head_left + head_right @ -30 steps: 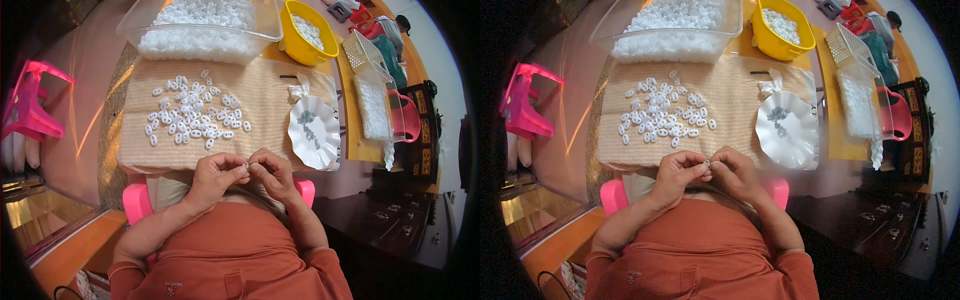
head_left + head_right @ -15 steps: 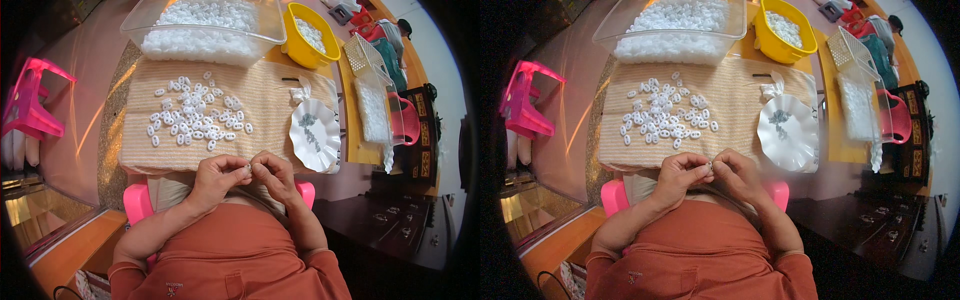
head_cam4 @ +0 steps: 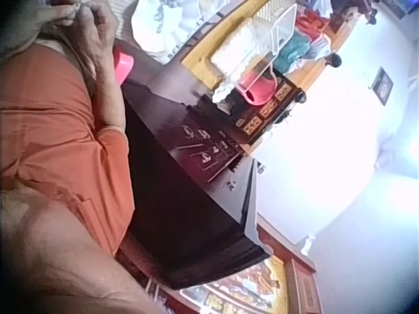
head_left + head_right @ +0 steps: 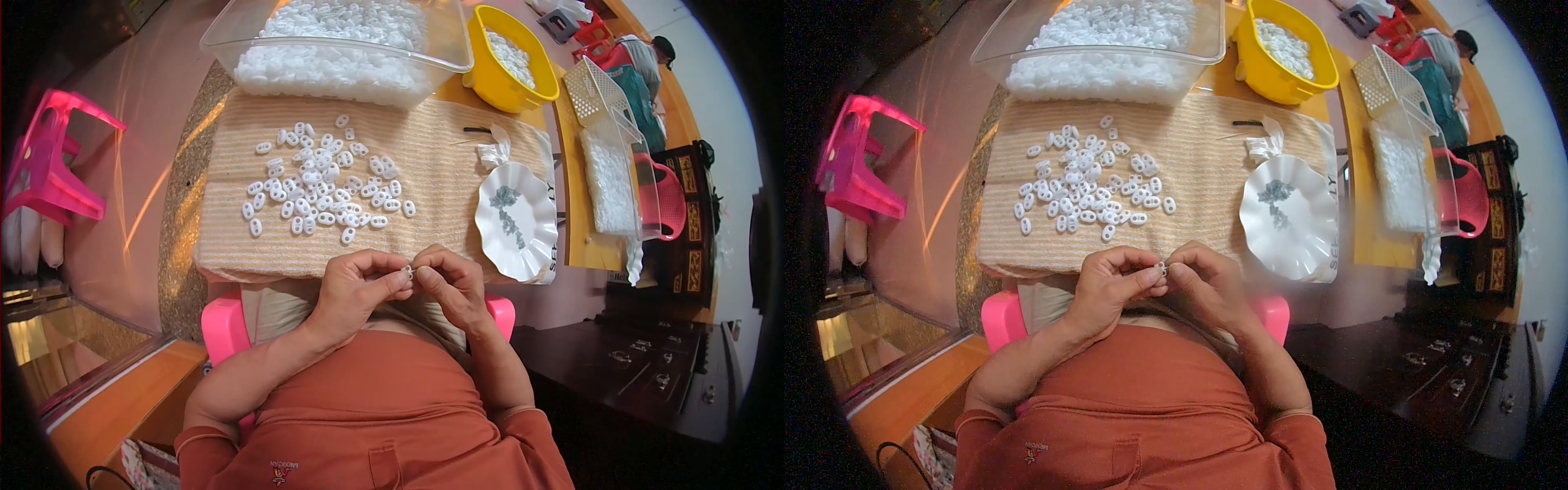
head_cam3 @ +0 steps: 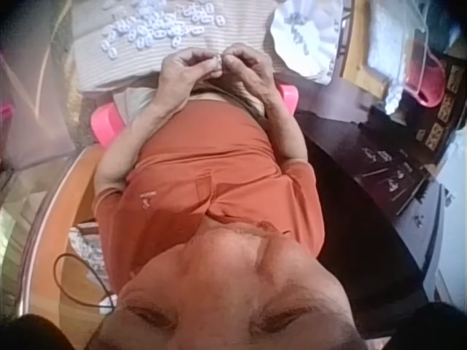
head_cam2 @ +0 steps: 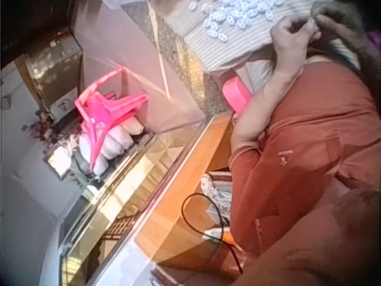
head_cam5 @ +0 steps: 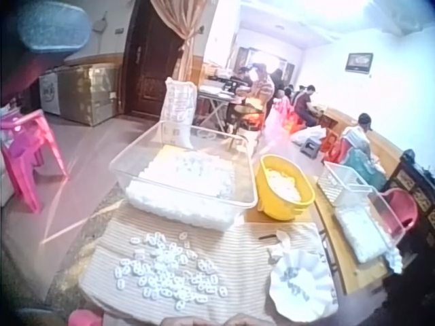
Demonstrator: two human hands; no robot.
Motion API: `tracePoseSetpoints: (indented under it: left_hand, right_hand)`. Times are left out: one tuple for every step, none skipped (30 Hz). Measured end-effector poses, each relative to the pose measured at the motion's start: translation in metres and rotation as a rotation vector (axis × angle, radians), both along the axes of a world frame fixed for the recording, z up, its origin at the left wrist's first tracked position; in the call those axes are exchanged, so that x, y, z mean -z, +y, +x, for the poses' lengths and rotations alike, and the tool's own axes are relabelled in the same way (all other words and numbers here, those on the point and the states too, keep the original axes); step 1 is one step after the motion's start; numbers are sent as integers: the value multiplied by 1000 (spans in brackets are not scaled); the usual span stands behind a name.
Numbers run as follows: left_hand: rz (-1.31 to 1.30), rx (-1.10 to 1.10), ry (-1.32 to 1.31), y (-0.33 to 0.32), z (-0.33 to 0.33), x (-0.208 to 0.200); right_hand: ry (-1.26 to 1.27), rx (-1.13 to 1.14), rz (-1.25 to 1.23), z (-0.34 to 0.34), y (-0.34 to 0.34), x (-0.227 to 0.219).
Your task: Assembling small white plastic components by inserting metal pins into them at a manual workstation.
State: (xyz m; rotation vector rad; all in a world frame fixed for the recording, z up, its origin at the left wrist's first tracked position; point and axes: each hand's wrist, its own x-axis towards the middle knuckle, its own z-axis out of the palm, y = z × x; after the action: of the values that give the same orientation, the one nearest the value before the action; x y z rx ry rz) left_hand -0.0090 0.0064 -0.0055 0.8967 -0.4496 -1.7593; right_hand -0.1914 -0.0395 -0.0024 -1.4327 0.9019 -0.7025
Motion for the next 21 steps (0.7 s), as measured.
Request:
tracePoseSetpoints:
  left_hand:
    - [0,1,3,0,0,0]
    - [0,1,4,0,1,1]
    - [-1,3,6,0,1,1]
    - [-3,5,8,0,0,1]
    - [-3,5,7,0,0,0]
    - [-3,7,8,-1,0,1]
    - [-3,9,8,-1,0,1]
    - [-4,9,9,-1,0,1]
    - [-3,8,3,-1,0,1]
    - [-3,6,-4,-1,0,1]
    - [-4,6,-4,-1,0,1]
    - [-12,4,-22,0,0,1]
    - [-20,1,-41,0,0,2]
    - [-22,0,-41,1,0,2]
    - [-32,-6,-57,2,-1,3]
    - [-43,-12,-72,3,-1,4]
    - [-46,-15,-74,3,-1,4]
    - [-49,-4,-86,4,-1,5]
    - [-51,6,-98,4,-1,5]
    - [-55,4,-100,3,-1,3]
    - [-51,8,-97,3,0,2]
  right_hand:
    - [1,-1,0,0,0,0]
    - [1,-1,1,0,0,1]
    - [-2,-1,1,0,0,1]
    - [-3,-1,1,0,0,1]
    - [-2,-9,-21,0,0,1]
    - [3,-15,-42,1,0,1]
    - [3,-15,-43,1,-1,1]
    - [18,-20,-69,1,-1,1]
    - [32,-27,-95,2,-1,2]
    - [32,-27,-95,3,-1,1]
    - [44,-21,-97,4,0,-1]
    - [57,-16,-99,5,0,-1]
    - [57,-17,-100,5,0,-1]
    - [75,-18,-117,5,1,0]
    - [91,-20,-134,5,2,0]
    - [89,-22,-136,5,3,-1]
    - [99,-14,-120,6,4,-1]
    - [109,-5,-104,6,4,-2]
    - [107,-7,-108,6,4,-3]
    - [97,-6,-108,7,3,-4]
    - [87,-4,-108,7,3,-5]
